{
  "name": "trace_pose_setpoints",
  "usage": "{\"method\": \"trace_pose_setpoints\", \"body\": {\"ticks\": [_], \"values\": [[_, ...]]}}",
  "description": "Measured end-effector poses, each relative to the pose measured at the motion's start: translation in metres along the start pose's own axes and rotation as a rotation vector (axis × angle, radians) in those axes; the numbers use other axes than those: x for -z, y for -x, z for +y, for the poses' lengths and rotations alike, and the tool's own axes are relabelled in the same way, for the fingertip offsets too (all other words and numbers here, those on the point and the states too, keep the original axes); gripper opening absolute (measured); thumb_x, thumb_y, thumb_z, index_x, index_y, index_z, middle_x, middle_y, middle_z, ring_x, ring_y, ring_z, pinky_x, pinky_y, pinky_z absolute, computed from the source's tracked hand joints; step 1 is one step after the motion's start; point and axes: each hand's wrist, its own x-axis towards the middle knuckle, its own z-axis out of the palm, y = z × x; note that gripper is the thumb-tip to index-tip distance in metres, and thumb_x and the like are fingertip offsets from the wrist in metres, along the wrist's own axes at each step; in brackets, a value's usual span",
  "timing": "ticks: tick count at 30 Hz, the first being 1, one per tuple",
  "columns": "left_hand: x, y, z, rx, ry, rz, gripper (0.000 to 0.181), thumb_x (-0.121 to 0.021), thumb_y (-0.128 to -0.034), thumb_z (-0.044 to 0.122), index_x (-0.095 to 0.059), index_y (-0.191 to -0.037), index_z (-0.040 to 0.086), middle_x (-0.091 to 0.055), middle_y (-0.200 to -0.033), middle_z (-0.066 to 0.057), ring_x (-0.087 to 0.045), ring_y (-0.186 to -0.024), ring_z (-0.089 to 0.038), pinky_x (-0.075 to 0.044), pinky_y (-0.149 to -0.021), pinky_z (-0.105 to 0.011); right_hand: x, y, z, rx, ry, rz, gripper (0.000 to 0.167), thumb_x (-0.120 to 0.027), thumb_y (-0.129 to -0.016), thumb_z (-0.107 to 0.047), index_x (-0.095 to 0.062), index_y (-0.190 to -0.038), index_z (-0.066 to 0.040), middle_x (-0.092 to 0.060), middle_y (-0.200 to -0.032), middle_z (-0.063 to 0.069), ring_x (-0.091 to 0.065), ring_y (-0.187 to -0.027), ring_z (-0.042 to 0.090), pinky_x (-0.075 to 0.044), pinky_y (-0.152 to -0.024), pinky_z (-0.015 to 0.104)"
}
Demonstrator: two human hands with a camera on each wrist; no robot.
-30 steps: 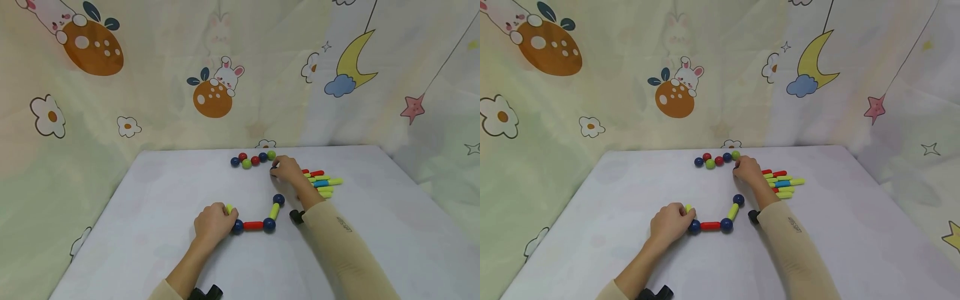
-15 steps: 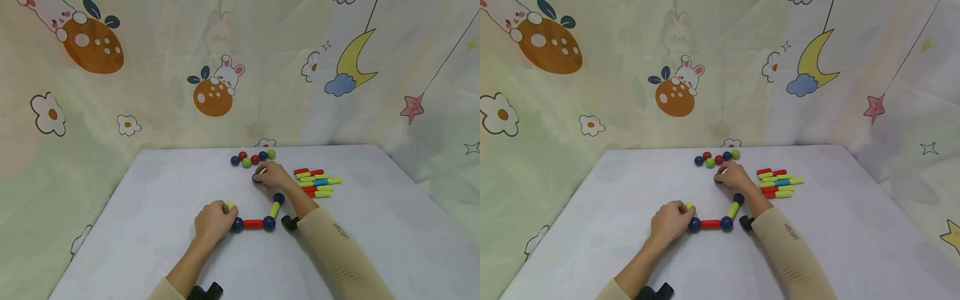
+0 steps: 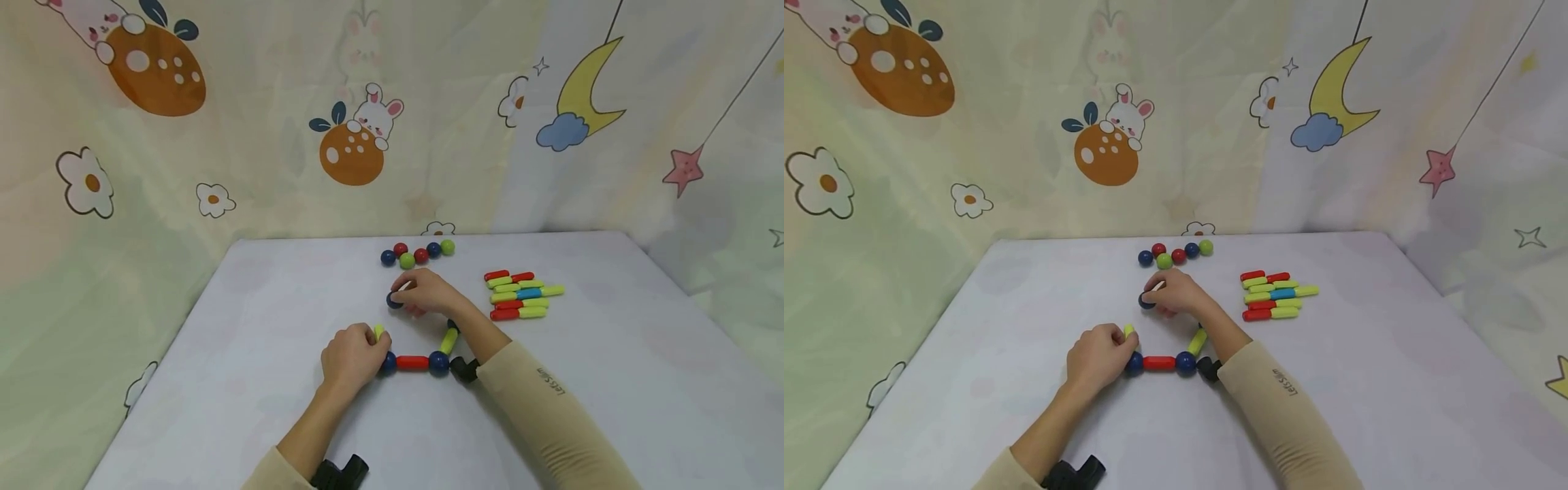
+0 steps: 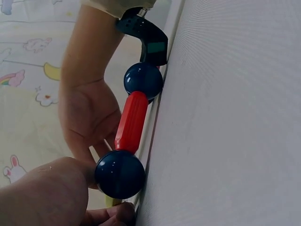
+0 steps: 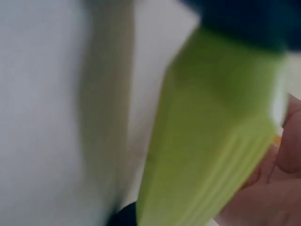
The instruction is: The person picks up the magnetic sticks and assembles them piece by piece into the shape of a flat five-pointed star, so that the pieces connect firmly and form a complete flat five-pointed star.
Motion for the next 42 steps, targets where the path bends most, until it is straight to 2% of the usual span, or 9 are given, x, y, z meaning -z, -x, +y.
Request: {"method": "trace_pose_setpoints", "body": {"ticks": [10, 17, 25, 32, 35, 42], "values": [[0.0, -0.001, 0.0, 0.025, 0.025, 0.007, 0.033, -0.062, -0.0895, 0.037, -0.061, -0.064, 0.016, -0.055, -0.056, 0.002, -0.052, -0.055, -0.018, -0.036, -0.05, -0.032, -0.02, 0.003, -0.019, 0.001, -0.004, -0.085, 0.024, -0.07, -0.098, -0.022, -0.07, -0.119, -0.01, -0.073, -0.104, 0.007, -0.071, -0.08, 0.024, -0.061, -0.072, 0.031], [0.0, -0.001, -0.001, 0.027, 0.035, 0.01, 0.029, -0.061, -0.0881, 0.035, -0.061, -0.066, 0.015, -0.056, -0.057, 0.001, -0.052, -0.055, -0.018, -0.036, -0.049, -0.032, -0.032, 0.001, -0.026, -0.014, 0.025, -0.087, 0.023, -0.069, -0.099, -0.023, -0.071, -0.119, -0.01, -0.072, -0.102, 0.007, -0.069, -0.077, 0.021, -0.061, -0.07, 0.03], [0.0, -0.001, -0.001, 0.022, 0.028, 0.014, 0.033, -0.062, -0.0893, 0.035, -0.056, -0.061, 0.018, -0.048, -0.053, 0.004, -0.049, -0.052, -0.017, -0.032, -0.048, -0.032, -0.037, -0.002, -0.024, -0.014, 0.07, -0.119, 0.028, -0.064, -0.102, -0.025, -0.07, -0.125, -0.012, -0.07, -0.102, 0.007, -0.067, -0.074, 0.02, -0.058, -0.066, 0.028], [0.0, -0.001, -0.001, 0.022, 0.033, 0.013, 0.035, -0.063, -0.09, 0.035, -0.057, -0.061, 0.016, -0.049, -0.053, 0.003, -0.05, -0.052, -0.018, -0.032, -0.049, -0.031, -0.031, 0.002, -0.022, -0.01, 0.103, -0.136, 0.033, -0.06, -0.104, -0.027, -0.068, -0.133, -0.014, -0.07, -0.108, 0.008, -0.069, -0.081, 0.021, -0.059, -0.07, 0.03], [0.0, -0.001, -0.001, 0.024, 0.037, 0.004, 0.037, -0.064, -0.0911, 0.037, -0.058, -0.061, 0.015, -0.049, -0.053, 0.002, -0.05, -0.052, -0.018, -0.033, -0.049, -0.031, -0.021, 0.006, -0.019, -0.015, 0.102, -0.103, 0.034, -0.059, -0.104, -0.029, -0.066, -0.134, -0.013, -0.069, -0.109, 0.009, -0.068, -0.084, 0.022, -0.06, -0.072, 0.03], [0.001, -0.004, 0.001, 0.019, 0.024, -0.004, 0.044, -0.064, -0.0918, 0.036, -0.052, -0.054, 0.016, -0.041, -0.049, 0.005, -0.046, -0.048, -0.017, -0.027, -0.046, -0.029, 0.008, 0.022, 0.001, -0.014, 0.094, 0.041, 0.036, -0.058, -0.104, -0.03, -0.066, -0.133, -0.009, -0.071, -0.112, 0.014, -0.069, -0.087, 0.026, -0.059, -0.071, 0.031]]}}
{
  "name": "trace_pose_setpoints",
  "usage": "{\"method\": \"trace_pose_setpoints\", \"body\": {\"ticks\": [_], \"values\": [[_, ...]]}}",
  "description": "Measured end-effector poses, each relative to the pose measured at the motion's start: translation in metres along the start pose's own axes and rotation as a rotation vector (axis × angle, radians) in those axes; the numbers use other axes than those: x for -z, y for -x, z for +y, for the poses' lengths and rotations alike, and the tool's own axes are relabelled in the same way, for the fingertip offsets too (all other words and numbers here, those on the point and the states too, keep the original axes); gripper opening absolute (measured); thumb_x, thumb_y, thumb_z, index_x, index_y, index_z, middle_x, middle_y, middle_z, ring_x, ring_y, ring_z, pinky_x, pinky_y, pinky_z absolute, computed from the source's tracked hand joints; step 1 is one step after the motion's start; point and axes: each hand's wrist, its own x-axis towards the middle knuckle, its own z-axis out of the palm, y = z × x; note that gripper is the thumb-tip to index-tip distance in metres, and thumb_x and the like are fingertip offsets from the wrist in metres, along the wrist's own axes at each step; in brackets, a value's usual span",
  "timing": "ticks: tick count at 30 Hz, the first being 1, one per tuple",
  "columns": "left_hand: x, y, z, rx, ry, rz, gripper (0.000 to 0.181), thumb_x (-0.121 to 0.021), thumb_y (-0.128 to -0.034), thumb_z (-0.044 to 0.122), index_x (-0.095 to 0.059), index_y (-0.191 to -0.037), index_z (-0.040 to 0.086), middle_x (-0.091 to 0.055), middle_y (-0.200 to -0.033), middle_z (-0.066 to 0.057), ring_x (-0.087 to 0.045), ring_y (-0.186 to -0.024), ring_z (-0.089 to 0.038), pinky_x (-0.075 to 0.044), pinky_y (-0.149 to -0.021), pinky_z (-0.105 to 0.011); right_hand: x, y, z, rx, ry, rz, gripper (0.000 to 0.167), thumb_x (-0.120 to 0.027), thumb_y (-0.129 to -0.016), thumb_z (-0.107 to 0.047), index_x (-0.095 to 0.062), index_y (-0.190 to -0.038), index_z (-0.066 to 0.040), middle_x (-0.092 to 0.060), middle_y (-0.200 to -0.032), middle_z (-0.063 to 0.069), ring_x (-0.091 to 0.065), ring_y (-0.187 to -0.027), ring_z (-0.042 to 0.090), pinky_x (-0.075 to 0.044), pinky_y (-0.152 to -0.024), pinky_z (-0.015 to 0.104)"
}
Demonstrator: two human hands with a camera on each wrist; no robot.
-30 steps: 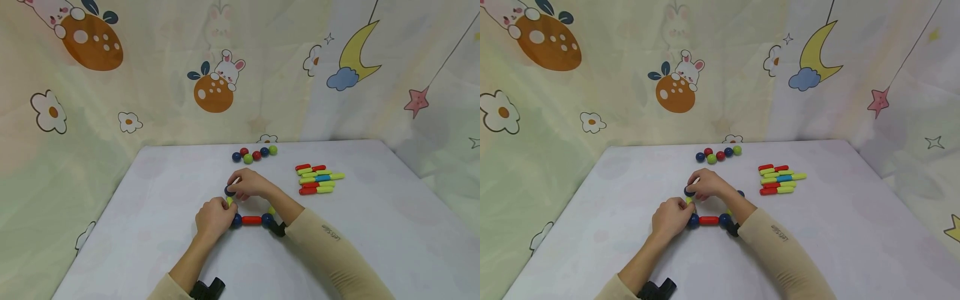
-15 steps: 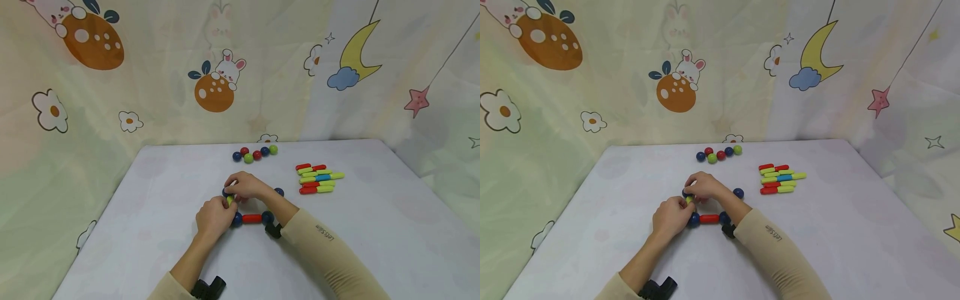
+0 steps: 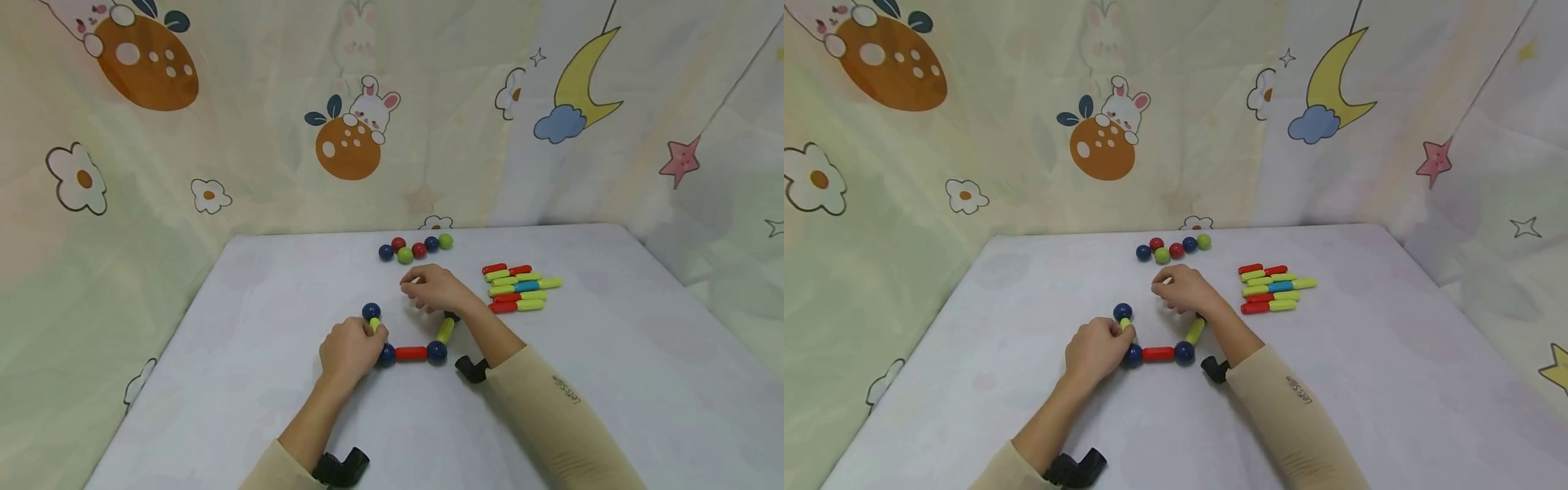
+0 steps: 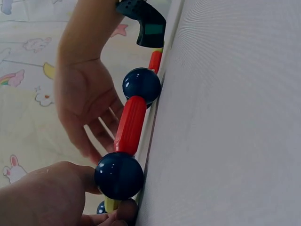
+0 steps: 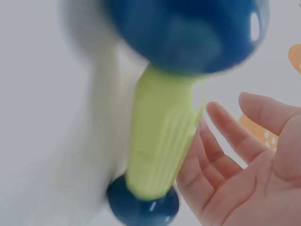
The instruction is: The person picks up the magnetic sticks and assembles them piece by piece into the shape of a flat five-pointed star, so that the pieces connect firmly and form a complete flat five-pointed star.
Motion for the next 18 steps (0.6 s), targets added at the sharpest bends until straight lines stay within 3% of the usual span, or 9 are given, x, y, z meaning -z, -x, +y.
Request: {"method": "trace_pose_setpoints", "body": {"ticks": [5, 12, 15, 18], "values": [[0.002, 0.0, 0.001, -0.001, 0.017, -0.009, 0.048, -0.063, -0.0926, 0.034, -0.048, -0.051, 0.017, -0.037, -0.047, 0.006, -0.044, -0.045, -0.015, -0.025, -0.044, -0.027, 0.011, 0.014, 0.017, -0.002, -0.02, 0.129, 0.035, -0.058, -0.104, -0.029, -0.067, -0.131, -0.008, -0.07, -0.112, 0.015, -0.069, -0.089, 0.026, -0.058, -0.072, 0.029], [0.003, -0.002, -0.002, 0.001, 0.024, -0.024, 0.046, -0.061, -0.0933, 0.035, -0.053, -0.053, 0.016, -0.043, -0.048, 0.005, -0.048, -0.046, -0.016, -0.028, -0.044, -0.027, 0.032, 0.033, 0.042, 0.112, -0.104, 0.331, 0.029, -0.057, -0.106, -0.027, -0.068, -0.126, -0.008, -0.07, -0.114, 0.019, -0.068, -0.099, 0.036, -0.058, -0.079, 0.031], [0.007, -0.007, -0.005, 0.03, 0.047, -0.063, 0.045, -0.06, -0.0957, 0.04, -0.06, -0.059, 0.014, -0.053, -0.048, 0.005, -0.053, -0.048, -0.017, -0.033, -0.044, -0.027, 0.048, 0.044, 0.055, 0.099, -0.038, 0.338, 0.029, -0.057, -0.106, -0.028, -0.068, -0.125, -0.009, -0.07, -0.113, 0.019, -0.068, -0.098, 0.035, -0.056, -0.076, 0.03], [0.014, -0.016, -0.012, 0.075, 0.091, -0.084, 0.043, -0.058, -0.0974, 0.044, -0.067, -0.071, 0.01, -0.063, -0.053, 0.001, -0.057, -0.052, -0.019, -0.038, -0.047, -0.028, 0.064, 0.056, 0.067, 0.079, 0.079, 0.277, 0.03, -0.058, -0.105, -0.024, -0.068, -0.127, -0.007, -0.07, -0.112, 0.018, -0.067, -0.098, 0.031, -0.053, -0.077, 0.031]]}}
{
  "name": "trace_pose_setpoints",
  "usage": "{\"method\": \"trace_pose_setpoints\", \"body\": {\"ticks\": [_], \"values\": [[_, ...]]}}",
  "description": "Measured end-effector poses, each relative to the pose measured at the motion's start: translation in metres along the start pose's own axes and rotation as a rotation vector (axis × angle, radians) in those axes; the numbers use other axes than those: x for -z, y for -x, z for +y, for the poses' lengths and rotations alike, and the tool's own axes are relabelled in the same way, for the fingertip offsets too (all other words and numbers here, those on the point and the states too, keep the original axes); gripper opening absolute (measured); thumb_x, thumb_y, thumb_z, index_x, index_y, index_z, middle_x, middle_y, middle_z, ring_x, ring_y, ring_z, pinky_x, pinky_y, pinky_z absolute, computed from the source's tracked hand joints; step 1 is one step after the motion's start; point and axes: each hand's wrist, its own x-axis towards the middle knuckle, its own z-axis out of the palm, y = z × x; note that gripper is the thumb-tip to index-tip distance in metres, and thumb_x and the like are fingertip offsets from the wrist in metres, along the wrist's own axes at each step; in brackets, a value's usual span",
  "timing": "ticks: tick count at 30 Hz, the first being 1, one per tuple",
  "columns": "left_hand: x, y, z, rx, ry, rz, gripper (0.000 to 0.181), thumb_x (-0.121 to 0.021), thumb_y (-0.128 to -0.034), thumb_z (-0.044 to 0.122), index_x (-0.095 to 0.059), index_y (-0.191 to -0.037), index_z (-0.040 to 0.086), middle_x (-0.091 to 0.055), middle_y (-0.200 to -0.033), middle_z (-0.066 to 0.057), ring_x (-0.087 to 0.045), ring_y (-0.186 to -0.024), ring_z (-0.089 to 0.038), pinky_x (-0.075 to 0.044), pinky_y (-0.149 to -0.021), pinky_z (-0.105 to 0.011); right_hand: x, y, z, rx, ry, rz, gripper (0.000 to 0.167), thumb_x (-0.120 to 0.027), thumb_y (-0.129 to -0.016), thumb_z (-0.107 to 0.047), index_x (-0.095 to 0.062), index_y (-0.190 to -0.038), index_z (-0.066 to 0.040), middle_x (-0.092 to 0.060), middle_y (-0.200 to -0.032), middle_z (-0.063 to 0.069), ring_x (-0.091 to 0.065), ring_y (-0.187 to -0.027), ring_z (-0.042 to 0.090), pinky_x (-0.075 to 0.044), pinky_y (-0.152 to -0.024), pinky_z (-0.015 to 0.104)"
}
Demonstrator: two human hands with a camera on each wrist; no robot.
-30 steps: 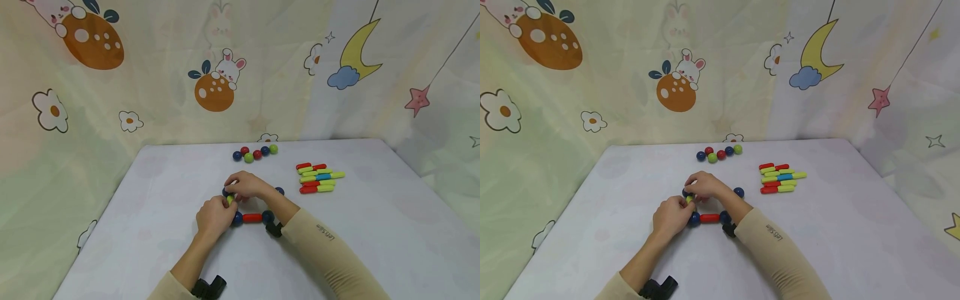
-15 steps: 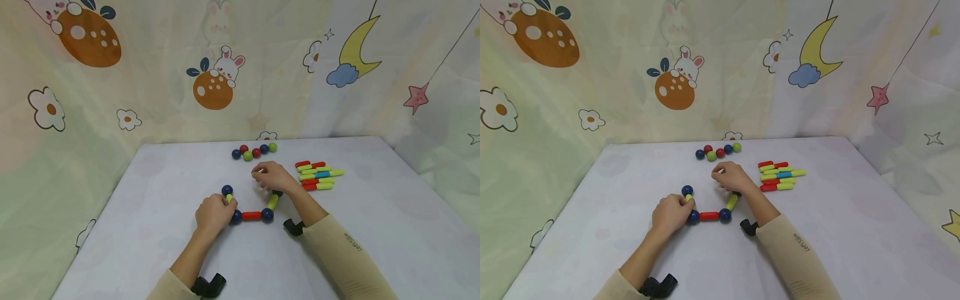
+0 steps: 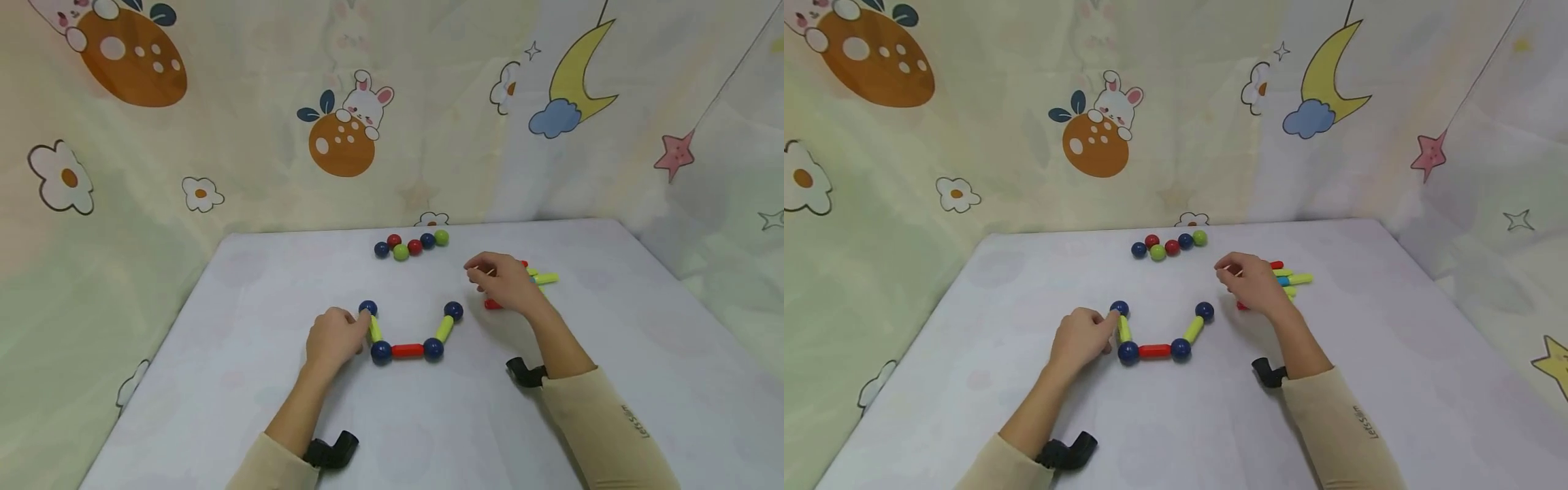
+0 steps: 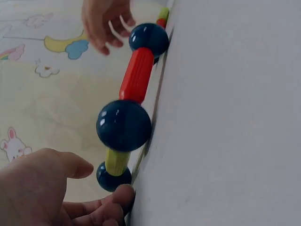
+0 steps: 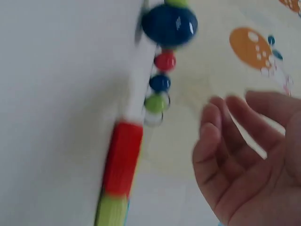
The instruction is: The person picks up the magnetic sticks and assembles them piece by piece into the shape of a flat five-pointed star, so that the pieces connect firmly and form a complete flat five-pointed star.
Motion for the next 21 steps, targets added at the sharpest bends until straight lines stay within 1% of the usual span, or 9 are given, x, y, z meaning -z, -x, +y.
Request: {"method": "trace_pose_setpoints", "body": {"ticks": [2, 3, 5, 7, 8, 10, 12, 14, 21], "values": [[0.004, -0.007, -0.002, 0.02, 0.024, 0.001, 0.042, -0.057, -0.0977, 0.046, -0.07, -0.086, 0.008, -0.067, -0.061, -0.001, -0.058, -0.057, -0.02, -0.039, -0.05, -0.029, 0.011, 0.006, 0.009, -0.003, 0.094, -0.056, 0.028, -0.061, -0.102, -0.019, -0.069, -0.125, -0.006, -0.071, -0.11, 0.015, -0.067, -0.098, 0.029, -0.053, -0.078, 0.032], [0.004, -0.01, -0.003, 0.019, 0.027, 0.008, 0.042, -0.056, -0.0975, 0.047, -0.071, -0.095, 0.007, -0.068, -0.066, -0.003, -0.057, -0.059, -0.021, -0.04, -0.052, -0.03, 0.014, 0.008, 0.013, -0.009, 0.14, -0.08, 0.026, -0.062, -0.101, -0.017, -0.07, -0.123, -0.006, -0.071, -0.108, 0.013, -0.065, -0.097, 0.028, -0.053, -0.078, 0.032], [0.003, -0.016, -0.003, -0.004, 0.025, 0.006, 0.045, -0.056, -0.0975, 0.048, -0.069, -0.113, 0.008, -0.07, -0.077, -0.005, -0.058, -0.063, -0.022, -0.041, -0.054, -0.031, 0.018, 0.011, 0.02, -0.018, 0.223, -0.114, 0.022, -0.065, -0.098, -0.011, -0.072, -0.118, -0.005, -0.07, -0.104, 0.01, -0.062, -0.097, 0.026, -0.052, -0.077, 0.032], [0.002, -0.02, -0.003, -0.039, 0.001, 0.003, 0.051, -0.056, -0.0972, 0.05, -0.065, -0.128, 0.01, -0.069, -0.084, -0.005, -0.058, -0.065, -0.021, -0.041, -0.056, -0.031, 0.017, 0.012, 0.024, -0.023, 0.264, -0.134, 0.019, -0.067, -0.095, -0.008, -0.073, -0.113, -0.005, -0.069, -0.099, 0.008, -0.06, -0.094, 0.025, -0.053, -0.076, 0.032], [0.001, -0.021, -0.004, -0.059, -0.014, 0.001, 0.052, -0.057, -0.0972, 0.05, -0.064, -0.132, 0.012, -0.069, -0.085, -0.005, -0.058, -0.066, -0.021, -0.041, -0.057, -0.031, 0.017, 0.011, 0.025, -0.025, 0.275, -0.139, 0.018, -0.068, -0.095, -0.007, -0.073, -0.112, -0.005, -0.069, -0.098, 0.008, -0.06, -0.094, 0.025, -0.053, -0.077, 0.033], [-0.001, -0.023, -0.005, -0.097, -0.046, -0.004, 0.052, -0.058, -0.0972, 0.05, -0.063, -0.136, 0.015, -0.069, -0.084, -0.003, -0.058, -0.066, -0.02, -0.041, -0.057, -0.031, 0.015, 0.01, 0.025, -0.023, 0.287, -0.143, 0.018, -0.069, -0.093, -0.006, -0.073, -0.111, -0.005, -0.069, -0.098, 0.008, -0.059, -0.093, 0.026, -0.053, -0.079, 0.036], [-0.004, -0.024, -0.006, -0.12, -0.074, 0.003, 0.05, -0.06, -0.0969, 0.05, -0.065, -0.134, 0.017, -0.068, -0.082, -0.002, -0.057, -0.065, -0.019, -0.04, -0.057, -0.031, 0.013, 0.009, 0.025, -0.031, 0.29, -0.15, 0.019, -0.07, -0.093, -0.006, -0.073, -0.111, -0.004, -0.069, -0.099, 0.009, -0.06, -0.095, 0.026, -0.055, -0.083, 0.039], [-0.005, -0.023, -0.008, -0.133, -0.082, 0.007, 0.046, -0.061, -0.0967, 0.048, -0.067, -0.132, 0.019, -0.067, -0.08, 0.0, -0.057, -0.065, -0.018, -0.039, -0.057, -0.031, 0.011, 0.009, 0.025, -0.045, 0.299, -0.16, 0.02, -0.071, -0.092, -0.006, -0.073, -0.112, -0.004, -0.07, -0.101, 0.009, -0.061, -0.096, 0.026, -0.055, -0.086, 0.042], [-0.005, -0.02, -0.01, -0.133, -0.054, 0.028, 0.042, -0.063, -0.0957, 0.044, -0.071, -0.125, 0.015, -0.069, -0.08, 0.0, -0.058, -0.066, -0.018, -0.04, -0.058, -0.03, 0.007, 0.009, 0.027, -0.076, 0.361, -0.188, 0.019, -0.073, -0.091, -0.005, -0.074, -0.109, -0.006, -0.071, -0.102, 0.007, -0.062, -0.095, 0.025, -0.056, -0.086, 0.043]]}}
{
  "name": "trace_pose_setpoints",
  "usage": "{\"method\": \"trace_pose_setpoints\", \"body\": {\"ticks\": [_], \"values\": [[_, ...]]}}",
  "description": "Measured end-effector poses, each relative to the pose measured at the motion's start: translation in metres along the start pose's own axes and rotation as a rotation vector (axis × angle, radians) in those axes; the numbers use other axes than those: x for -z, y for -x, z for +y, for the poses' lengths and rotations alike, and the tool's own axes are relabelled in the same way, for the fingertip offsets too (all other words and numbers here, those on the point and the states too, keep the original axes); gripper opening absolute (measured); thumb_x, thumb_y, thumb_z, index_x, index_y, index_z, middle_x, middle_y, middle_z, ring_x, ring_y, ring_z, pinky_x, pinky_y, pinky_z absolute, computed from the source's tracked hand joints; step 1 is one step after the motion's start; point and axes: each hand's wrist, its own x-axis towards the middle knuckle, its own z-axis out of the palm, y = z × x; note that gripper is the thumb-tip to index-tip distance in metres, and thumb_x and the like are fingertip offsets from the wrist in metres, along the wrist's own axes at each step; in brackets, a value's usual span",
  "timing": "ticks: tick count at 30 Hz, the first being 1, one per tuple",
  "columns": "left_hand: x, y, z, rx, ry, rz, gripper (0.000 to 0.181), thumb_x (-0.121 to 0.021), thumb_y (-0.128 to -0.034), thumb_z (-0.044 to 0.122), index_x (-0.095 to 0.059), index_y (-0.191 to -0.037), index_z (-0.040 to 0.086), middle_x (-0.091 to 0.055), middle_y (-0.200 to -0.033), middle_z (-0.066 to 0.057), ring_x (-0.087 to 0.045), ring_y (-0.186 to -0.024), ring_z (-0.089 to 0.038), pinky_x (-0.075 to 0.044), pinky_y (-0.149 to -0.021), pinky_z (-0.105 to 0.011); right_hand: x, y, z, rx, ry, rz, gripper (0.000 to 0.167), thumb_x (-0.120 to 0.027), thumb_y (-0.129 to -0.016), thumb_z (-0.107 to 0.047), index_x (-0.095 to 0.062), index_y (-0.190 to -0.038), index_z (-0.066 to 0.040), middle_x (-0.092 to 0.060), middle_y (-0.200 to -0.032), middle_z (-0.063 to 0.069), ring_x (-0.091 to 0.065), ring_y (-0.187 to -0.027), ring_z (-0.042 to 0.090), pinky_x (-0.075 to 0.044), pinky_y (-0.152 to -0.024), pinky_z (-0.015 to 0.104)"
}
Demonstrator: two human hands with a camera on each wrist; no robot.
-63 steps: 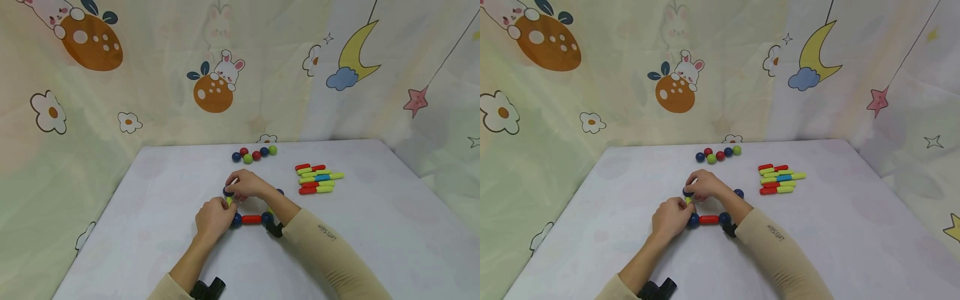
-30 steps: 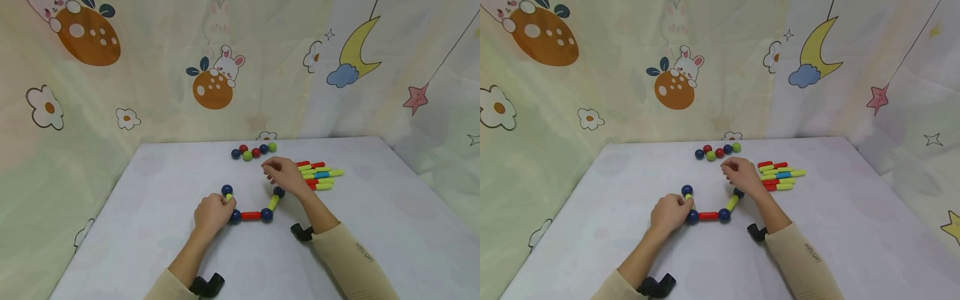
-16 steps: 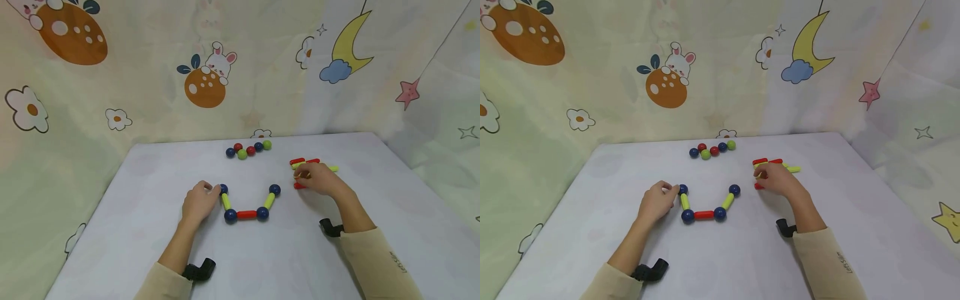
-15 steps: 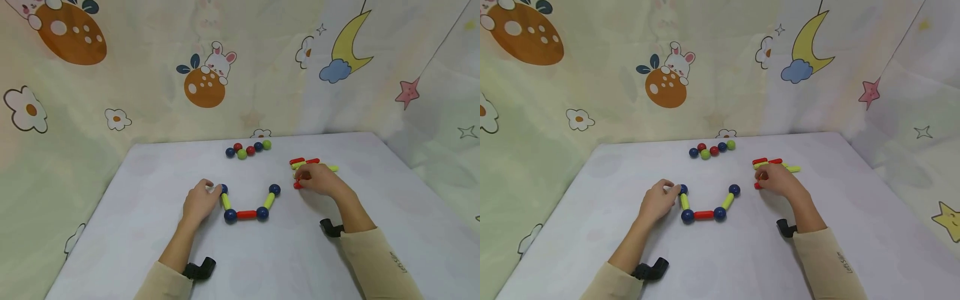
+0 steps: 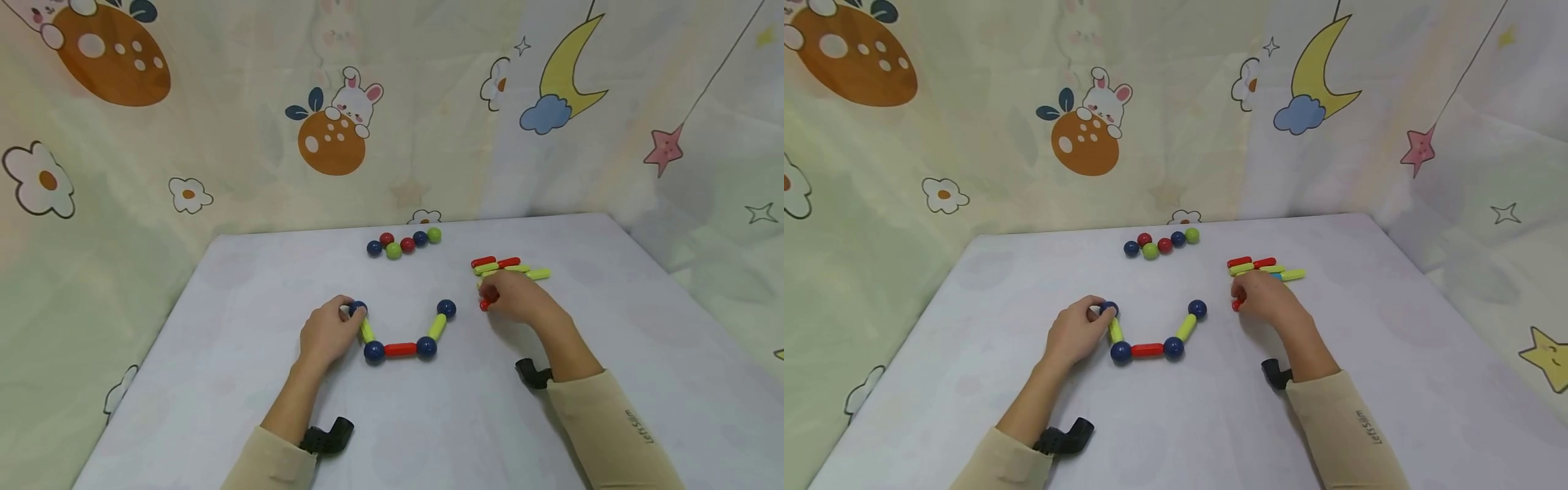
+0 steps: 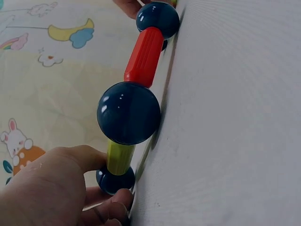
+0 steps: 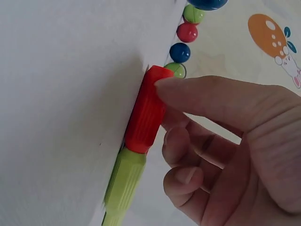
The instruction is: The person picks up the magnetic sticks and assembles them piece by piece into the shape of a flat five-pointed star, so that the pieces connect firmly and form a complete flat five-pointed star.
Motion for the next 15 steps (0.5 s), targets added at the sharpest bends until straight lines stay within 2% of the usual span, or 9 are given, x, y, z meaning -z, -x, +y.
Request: {"method": "trace_pose_setpoints", "body": {"ticks": [8, 15], "values": [[0.0011, 0.0009, -0.0006, 0.004, 0.006, -0.006, 0.043, -0.062, -0.0968, 0.043, -0.07, -0.126, 0.013, -0.067, -0.079, -0.001, -0.056, -0.065, -0.019, -0.039, -0.057, -0.031, -0.0032, -0.0003, -0.0036, -0.013, 0.065, -0.008, 0.013, -0.074, -0.092, -0.009, -0.075, -0.105, -0.008, -0.07, -0.097, 0.006, -0.06, -0.091, 0.024, -0.056, -0.083, 0.041], [0.0023, 0.0012, 0.0011, 0.01, 0.019, -0.016, 0.043, -0.063, -0.0964, 0.043, -0.07, -0.127, 0.013, -0.067, -0.079, -0.001, -0.057, -0.065, -0.019, -0.04, -0.057, -0.03, -0.0052, 0.0002, 0.0, 0.016, -0.016, 0.022, 0.018, -0.07, -0.097, -0.014, -0.069, -0.113, -0.008, -0.067, -0.099, 0.008, -0.059, -0.092, 0.025, -0.055, -0.085, 0.041]]}}
